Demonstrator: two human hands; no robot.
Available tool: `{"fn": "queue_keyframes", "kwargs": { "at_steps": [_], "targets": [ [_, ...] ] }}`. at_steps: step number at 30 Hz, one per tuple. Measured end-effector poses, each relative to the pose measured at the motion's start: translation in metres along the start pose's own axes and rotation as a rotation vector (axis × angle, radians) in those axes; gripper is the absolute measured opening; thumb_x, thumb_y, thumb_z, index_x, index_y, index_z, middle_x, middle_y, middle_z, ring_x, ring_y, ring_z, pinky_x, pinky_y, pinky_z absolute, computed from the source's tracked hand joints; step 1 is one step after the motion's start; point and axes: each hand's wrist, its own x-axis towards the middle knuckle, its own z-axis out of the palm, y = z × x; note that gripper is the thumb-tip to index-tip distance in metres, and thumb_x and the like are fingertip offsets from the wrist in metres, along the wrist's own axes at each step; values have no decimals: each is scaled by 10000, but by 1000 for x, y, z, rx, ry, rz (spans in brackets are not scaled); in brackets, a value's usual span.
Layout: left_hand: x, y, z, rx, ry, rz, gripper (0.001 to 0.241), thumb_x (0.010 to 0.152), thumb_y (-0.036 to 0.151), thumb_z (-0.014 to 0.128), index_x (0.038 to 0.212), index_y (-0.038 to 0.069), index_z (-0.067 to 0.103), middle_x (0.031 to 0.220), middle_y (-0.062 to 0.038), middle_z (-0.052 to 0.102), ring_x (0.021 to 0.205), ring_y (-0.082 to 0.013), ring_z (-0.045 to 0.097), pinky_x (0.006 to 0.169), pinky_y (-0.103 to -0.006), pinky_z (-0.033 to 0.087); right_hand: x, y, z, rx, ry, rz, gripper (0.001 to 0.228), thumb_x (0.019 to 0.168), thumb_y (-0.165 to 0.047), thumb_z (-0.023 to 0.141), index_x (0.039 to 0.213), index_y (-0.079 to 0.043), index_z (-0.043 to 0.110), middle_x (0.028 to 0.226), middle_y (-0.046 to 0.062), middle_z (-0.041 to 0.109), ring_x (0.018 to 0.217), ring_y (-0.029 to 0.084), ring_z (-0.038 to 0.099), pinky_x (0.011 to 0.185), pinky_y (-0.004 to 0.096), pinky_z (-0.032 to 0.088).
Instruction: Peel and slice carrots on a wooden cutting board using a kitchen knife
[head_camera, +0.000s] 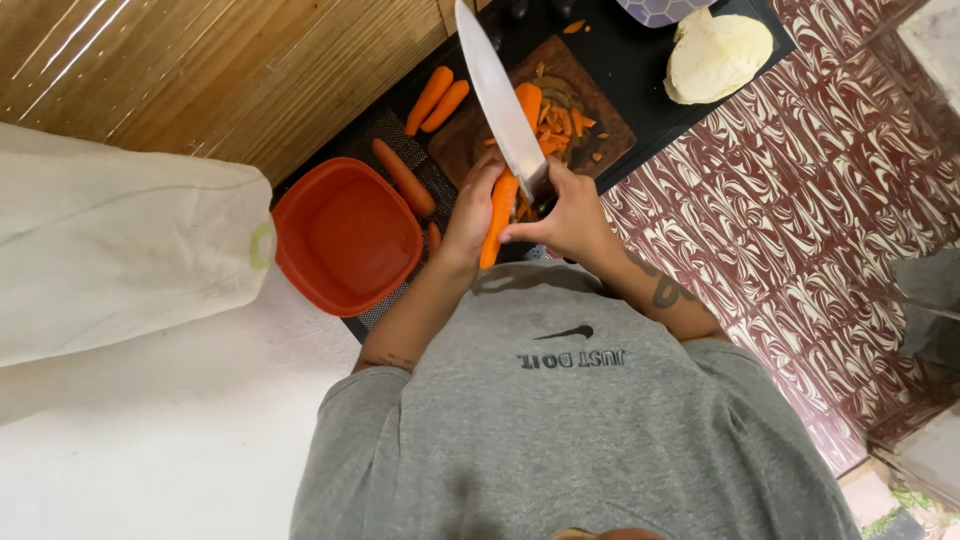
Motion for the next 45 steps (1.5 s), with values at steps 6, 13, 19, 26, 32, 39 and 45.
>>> {"fn": "queue_keyframes", "kwargs": {
  "at_steps": [6, 13, 19, 26, 32, 39, 45],
  "targets": [
    [18, -36, -31, -107, 7, 4, 237, 1058, 244, 494, 1084, 121, 695, 905, -21, 613, 756, -154, 597, 635, -299, 564, -16, 15, 19, 74, -46, -30, 643, 652, -504, 959, 813, -38, 547, 672, 179, 643, 637, 331, 676, 587, 345, 507],
    [-4, 9, -6, -70, 48, -73, 221, 1033, 281, 524, 1118, 100, 617, 776, -78, 566, 525, -187, 582, 350, -266, 463, -2, 2, 1, -13, -10, -103, 773, 558, -634, 966, 885, -66, 555, 720, 147, 659, 699, 320, 696, 640, 349, 526],
    [4, 3, -11, -82, 67, -53, 183, 1004, 248, 555, 1096, 108, 629, 735, -121, 578, 484, -216, 604, 344, -302, 487, -5, -7, 1, -115, 24, -94, 872, 528, -639, 982, 935, -37, 499, 739, 199, 622, 715, 373, 684, 654, 384, 526],
    [18, -28, -30, 17, 106, -51, 227, 1011, 289, 551, 1005, 89, 660, 756, -112, 588, 553, -244, 611, 418, -326, 494, -5, -17, 8, -79, -49, -101, 742, 566, -537, 988, 855, -18, 544, 662, 205, 592, 639, 376, 663, 601, 381, 497],
    [3, 14, -8, -96, 12, -149, 319, 1024, 399, 541, 1085, 89, 588, 576, -111, 463, 368, -238, 485, 283, -287, 361, 4, -25, -6, 196, -57, -55, 217, 968, -301, 726, 916, -112, 632, 666, 14, 680, 672, 159, 687, 638, 277, 508],
    [-2, 26, 10, -127, 43, -204, 337, 975, 430, 610, 1042, 104, 562, 565, -119, 522, 384, -210, 537, 252, -288, 399, 1, -20, -9, 197, -14, 28, 132, 1025, -210, 622, 938, -112, 633, 607, 6, 664, 604, 130, 651, 607, 252, 499],
    [9, 7, 0, -67, 59, -210, 270, 955, 381, 643, 983, 114, 608, 615, -142, 575, 422, -233, 591, 252, -318, 436, 10, -34, -16, 108, -35, -50, 771, 489, -385, 1060, 997, -72, 572, 758, 143, 692, 707, 228, 708, 698, 304, 552]
  ]
}}
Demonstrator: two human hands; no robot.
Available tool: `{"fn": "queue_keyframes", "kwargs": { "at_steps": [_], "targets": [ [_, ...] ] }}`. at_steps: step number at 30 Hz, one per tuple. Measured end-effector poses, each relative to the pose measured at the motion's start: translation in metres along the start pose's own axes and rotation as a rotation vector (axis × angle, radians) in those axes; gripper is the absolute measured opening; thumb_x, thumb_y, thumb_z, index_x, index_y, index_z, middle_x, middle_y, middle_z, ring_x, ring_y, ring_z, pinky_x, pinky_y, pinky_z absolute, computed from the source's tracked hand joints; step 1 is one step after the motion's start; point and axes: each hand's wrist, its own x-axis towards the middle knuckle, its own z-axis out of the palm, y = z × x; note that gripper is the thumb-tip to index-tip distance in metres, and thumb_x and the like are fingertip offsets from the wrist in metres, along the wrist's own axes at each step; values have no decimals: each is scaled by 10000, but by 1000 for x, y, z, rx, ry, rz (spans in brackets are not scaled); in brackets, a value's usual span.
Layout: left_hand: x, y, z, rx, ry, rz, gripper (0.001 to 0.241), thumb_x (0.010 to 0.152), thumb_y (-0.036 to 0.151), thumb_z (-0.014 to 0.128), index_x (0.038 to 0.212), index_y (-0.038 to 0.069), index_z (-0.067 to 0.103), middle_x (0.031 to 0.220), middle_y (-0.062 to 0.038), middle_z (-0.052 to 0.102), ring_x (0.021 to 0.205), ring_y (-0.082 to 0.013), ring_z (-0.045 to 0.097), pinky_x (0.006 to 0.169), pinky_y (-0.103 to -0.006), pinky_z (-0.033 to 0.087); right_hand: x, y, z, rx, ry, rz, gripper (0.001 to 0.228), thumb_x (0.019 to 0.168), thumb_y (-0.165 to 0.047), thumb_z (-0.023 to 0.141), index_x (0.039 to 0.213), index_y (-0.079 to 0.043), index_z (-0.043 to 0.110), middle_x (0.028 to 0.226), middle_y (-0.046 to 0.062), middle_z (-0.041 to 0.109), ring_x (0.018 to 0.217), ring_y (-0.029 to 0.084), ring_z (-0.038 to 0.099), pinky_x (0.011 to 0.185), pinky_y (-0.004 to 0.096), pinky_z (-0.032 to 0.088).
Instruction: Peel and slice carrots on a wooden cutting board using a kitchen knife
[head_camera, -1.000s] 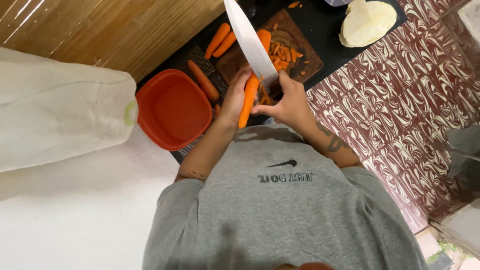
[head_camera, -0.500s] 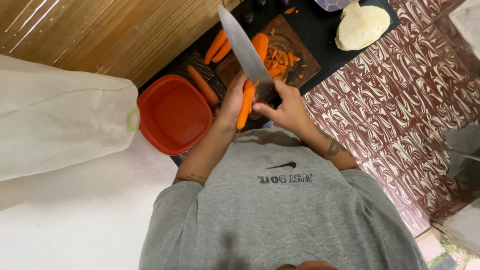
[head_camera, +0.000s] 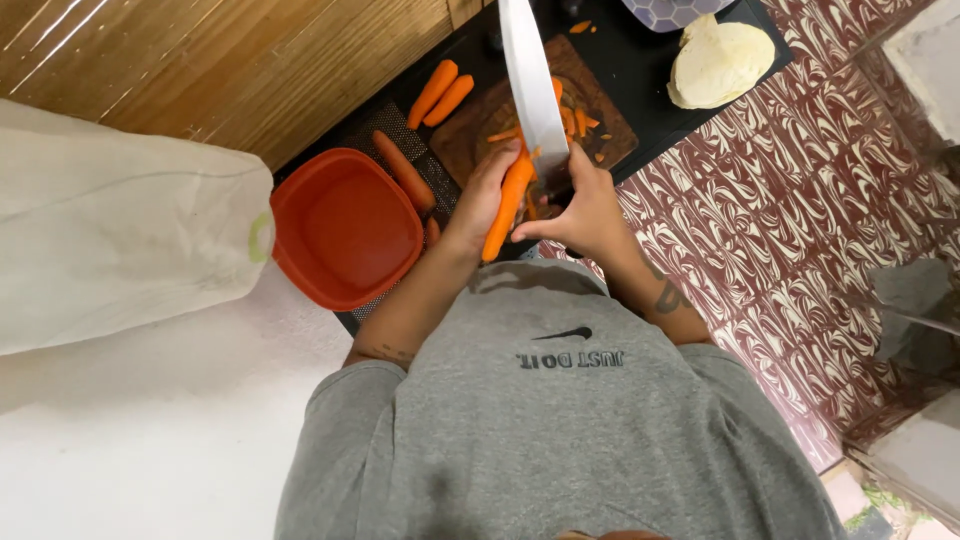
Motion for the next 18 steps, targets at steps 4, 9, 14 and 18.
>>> {"fn": "queue_keyframes", "kwargs": {
  "at_steps": [4, 9, 14, 18],
  "targets": [
    [26, -18, -9, 7, 2, 82, 205, 949, 321, 647, 965, 116, 649, 674, -129, 604, 467, -236, 614, 284, -305, 468, -1, 6, 7, 13, 45, 94, 841, 439, -420, 1071, 977, -37, 551, 729, 153, 684, 675, 239, 713, 660, 310, 565],
    [7, -8, 2, 47, 13, 132, 204, 950, 288, 638, 960, 91, 691, 772, -117, 589, 570, -232, 618, 414, -313, 520, 0, 7, 10, -13, 54, 108, 826, 443, -404, 1072, 957, -16, 555, 689, 167, 670, 658, 267, 724, 637, 323, 558],
    [24, -26, -19, 98, -20, 55, 243, 972, 323, 599, 973, 94, 678, 759, -110, 622, 514, -231, 623, 386, -306, 513, -4, 25, 18, -41, 14, 127, 737, 463, -410, 1063, 897, -35, 601, 651, 174, 643, 604, 287, 687, 584, 355, 523],
    [10, 1, -4, 76, 18, 90, 261, 1014, 270, 533, 1021, 31, 637, 805, -135, 596, 584, -256, 601, 495, -333, 542, -13, 44, 28, -65, -17, 100, 646, 565, -454, 1025, 842, -51, 602, 616, 135, 634, 564, 246, 664, 554, 314, 507]
  ]
}}
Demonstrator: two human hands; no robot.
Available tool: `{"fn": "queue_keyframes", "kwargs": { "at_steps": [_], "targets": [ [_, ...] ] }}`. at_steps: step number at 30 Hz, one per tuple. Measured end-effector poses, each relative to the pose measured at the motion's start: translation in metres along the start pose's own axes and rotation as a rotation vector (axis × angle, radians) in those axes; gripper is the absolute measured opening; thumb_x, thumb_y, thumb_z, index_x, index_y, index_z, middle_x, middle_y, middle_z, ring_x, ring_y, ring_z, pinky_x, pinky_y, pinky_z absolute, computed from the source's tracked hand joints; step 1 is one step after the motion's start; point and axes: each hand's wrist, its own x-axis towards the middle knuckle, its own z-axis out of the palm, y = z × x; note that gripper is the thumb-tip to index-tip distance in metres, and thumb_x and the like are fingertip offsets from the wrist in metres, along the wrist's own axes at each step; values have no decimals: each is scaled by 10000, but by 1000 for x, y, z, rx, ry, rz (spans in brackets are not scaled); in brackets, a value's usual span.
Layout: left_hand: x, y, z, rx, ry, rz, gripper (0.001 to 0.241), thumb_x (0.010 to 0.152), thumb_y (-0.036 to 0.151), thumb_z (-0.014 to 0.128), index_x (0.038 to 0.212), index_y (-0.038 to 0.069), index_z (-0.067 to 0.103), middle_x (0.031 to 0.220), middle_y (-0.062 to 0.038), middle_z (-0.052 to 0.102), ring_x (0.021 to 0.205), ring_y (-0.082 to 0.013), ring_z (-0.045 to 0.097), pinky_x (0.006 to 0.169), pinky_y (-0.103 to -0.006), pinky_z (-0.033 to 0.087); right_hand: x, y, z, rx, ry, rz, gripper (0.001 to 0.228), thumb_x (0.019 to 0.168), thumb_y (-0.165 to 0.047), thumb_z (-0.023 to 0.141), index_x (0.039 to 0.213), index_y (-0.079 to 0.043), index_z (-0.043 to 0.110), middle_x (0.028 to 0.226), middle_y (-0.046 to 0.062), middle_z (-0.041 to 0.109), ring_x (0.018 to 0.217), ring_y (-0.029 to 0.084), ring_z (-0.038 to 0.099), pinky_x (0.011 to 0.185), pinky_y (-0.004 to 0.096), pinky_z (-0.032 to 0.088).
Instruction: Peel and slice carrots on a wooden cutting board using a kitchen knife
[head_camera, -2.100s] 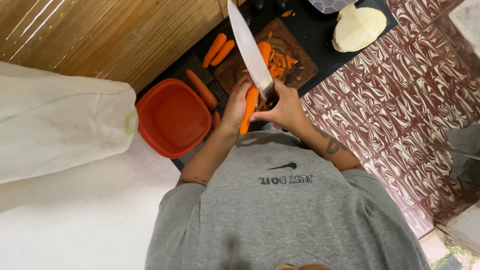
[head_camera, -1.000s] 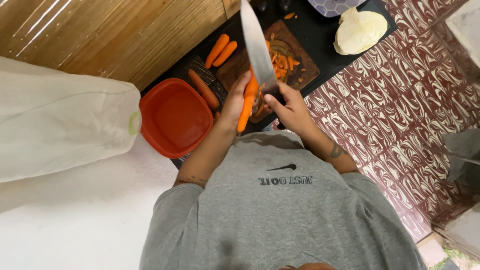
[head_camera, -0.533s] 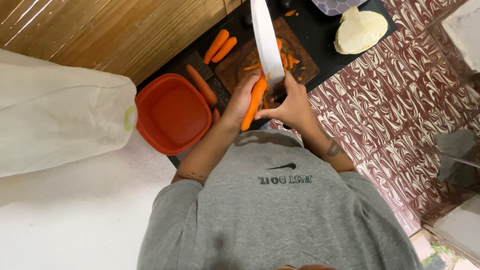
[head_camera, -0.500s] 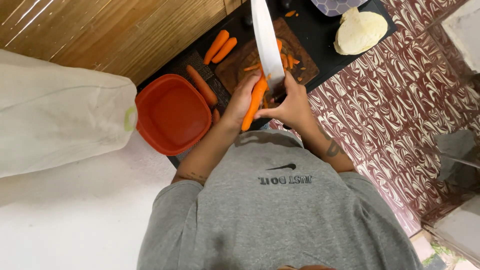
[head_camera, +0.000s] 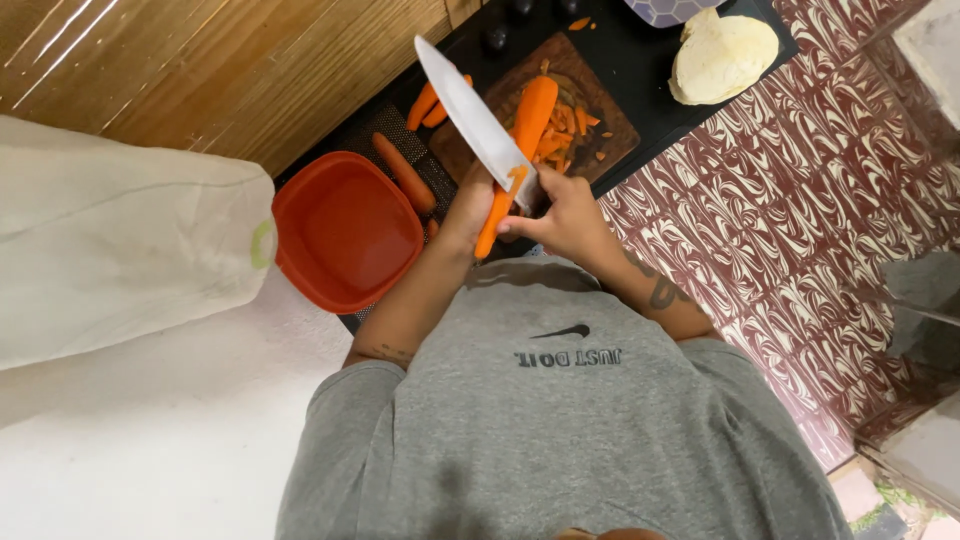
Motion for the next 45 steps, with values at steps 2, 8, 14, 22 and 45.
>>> {"fn": "queue_keyframes", "kwargs": {
  "at_steps": [2, 8, 14, 22, 45],
  "targets": [
    [-2, 16, 0, -13, -38, 78, 233, 1011, 234, 545, 1097, 27, 610, 918, -157, 588, 715, -283, 600, 612, -363, 535, -1, -1, 2, 1, -26, -1, 530, 685, -387, 970, 795, -33, 591, 577, 145, 617, 528, 216, 606, 514, 317, 466],
    [-10, 65, -28, -59, -150, 308, 347, 1001, 124, 580, 1327, 15, 529, 1260, -223, 565, 1106, -363, 597, 961, -455, 512, 0, -8, 6, -33, -113, -10, 470, 861, -442, 828, 756, -57, 580, 571, 149, 601, 514, 214, 583, 489, 314, 432],
    [42, 0, -16, -209, -96, -36, 523, 941, 547, 595, 798, 45, 562, 474, -174, 488, 289, -292, 462, 280, -362, 385, -9, -37, 14, -36, -302, -50, 429, 820, -429, 826, 807, -53, 619, 616, 207, 625, 562, 354, 644, 507, 380, 472],
    [12, 46, 8, -219, 292, 119, 552, 972, 534, 504, 983, 3, 656, 672, -81, 551, 522, -181, 542, 436, -312, 494, 9, 5, 9, 502, -259, 187, 465, 1028, -326, 578, 623, -97, 588, 414, 78, 562, 308, 136, 501, 339, 225, 396],
    [40, 3, -22, -184, -42, -97, 573, 949, 640, 532, 963, 67, 544, 528, -85, 518, 330, -185, 472, 291, -249, 331, 38, 52, 34, 922, 10, 835, 491, 1029, -467, 495, 813, -30, 445, 530, 245, 505, 284, 261, 443, 266, 305, 312]
  ]
}}
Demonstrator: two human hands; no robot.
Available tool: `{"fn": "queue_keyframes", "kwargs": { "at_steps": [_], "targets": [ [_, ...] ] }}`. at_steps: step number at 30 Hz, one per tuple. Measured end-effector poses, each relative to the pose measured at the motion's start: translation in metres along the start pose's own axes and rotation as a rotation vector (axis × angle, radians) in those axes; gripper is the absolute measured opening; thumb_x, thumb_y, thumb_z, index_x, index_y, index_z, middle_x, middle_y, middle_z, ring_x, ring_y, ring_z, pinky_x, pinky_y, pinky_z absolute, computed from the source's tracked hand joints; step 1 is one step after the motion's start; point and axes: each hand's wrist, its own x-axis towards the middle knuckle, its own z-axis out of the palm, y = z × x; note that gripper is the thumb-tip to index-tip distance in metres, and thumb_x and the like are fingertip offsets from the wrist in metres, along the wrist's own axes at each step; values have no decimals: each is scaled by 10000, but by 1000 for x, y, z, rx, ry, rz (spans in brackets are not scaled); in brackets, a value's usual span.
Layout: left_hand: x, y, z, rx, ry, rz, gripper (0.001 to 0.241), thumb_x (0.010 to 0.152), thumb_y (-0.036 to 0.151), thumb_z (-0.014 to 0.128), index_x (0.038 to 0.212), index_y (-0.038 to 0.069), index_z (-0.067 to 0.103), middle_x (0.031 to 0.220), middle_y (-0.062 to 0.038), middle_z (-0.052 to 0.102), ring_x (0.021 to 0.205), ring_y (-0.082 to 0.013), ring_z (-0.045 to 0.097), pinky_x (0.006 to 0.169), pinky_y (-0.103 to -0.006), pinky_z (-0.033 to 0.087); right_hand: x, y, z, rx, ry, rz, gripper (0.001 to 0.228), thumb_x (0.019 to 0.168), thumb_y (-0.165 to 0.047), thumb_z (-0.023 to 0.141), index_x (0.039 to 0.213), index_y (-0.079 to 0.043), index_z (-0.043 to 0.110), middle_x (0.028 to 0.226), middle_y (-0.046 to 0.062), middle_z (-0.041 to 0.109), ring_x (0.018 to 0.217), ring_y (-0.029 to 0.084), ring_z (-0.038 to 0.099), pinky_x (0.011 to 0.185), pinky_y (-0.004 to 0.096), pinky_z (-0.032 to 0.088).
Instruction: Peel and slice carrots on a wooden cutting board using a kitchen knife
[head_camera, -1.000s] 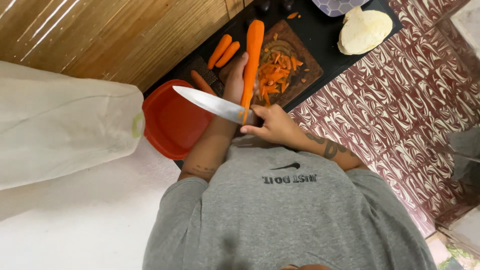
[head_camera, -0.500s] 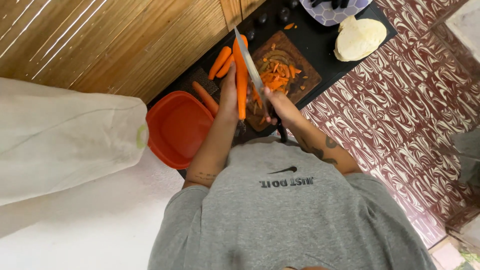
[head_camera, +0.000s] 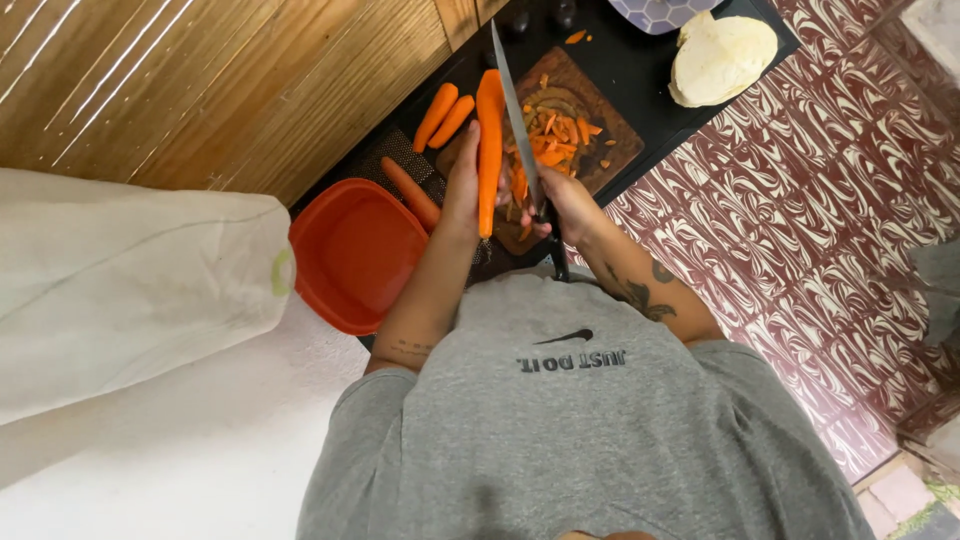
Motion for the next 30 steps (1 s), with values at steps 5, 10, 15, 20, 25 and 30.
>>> {"fn": "queue_keyframes", "kwargs": {
  "at_steps": [5, 10, 15, 20, 25, 30],
  "targets": [
    [-1, 4, 3, -3, -62, -48, 582, 962, 637, 512, 957, 59, 571, 509, -92, 499, 307, -196, 453, 289, -265, 327, 13, 14, -11, 110, 40, 24, 379, 970, -427, 557, 876, -67, 481, 669, 202, 553, 394, 273, 547, 307, 329, 367],
    [7, 6, -4, -11, -117, -76, 553, 978, 631, 483, 939, 83, 550, 516, -67, 477, 316, -185, 462, 293, -255, 342, 4, 1, 1, 113, 39, -22, 420, 943, -511, 520, 850, -106, 461, 637, 182, 565, 371, 189, 466, 358, 304, 359],
    [4, 8, 8, -67, -42, -88, 515, 957, 597, 556, 916, 84, 560, 537, -77, 512, 366, -179, 506, 326, -267, 392, 2, 15, -8, 143, 79, -288, 241, 915, -257, 705, 943, -80, 543, 759, 146, 603, 590, 253, 663, 459, 320, 511],
    [15, 3, 20, 39, 2, -51, 513, 870, 608, 686, 976, 122, 564, 660, -82, 595, 420, -195, 576, 368, -263, 461, -35, -9, -10, -704, -21, -922, 657, 606, -356, 996, 1061, -71, 617, 840, 112, 720, 750, 237, 728, 625, 327, 573],
    [30, -10, 28, -127, -49, -44, 401, 906, 498, 721, 1076, 140, 660, 900, -77, 697, 735, -213, 694, 670, -340, 594, -59, -21, -2, -702, 1, -1006, 634, 588, -289, 1000, 1052, -87, 619, 917, 63, 769, 723, 181, 725, 500, 247, 564],
    [24, -12, 30, -148, -61, -43, 316, 942, 475, 679, 1092, 199, 653, 982, -39, 729, 863, -189, 714, 766, -433, 627, -67, -27, -2, -721, 3, -1029, 719, 491, -400, 1043, 977, -86, 616, 786, 59, 739, 656, 157, 699, 478, 242, 556]
  ]
}}
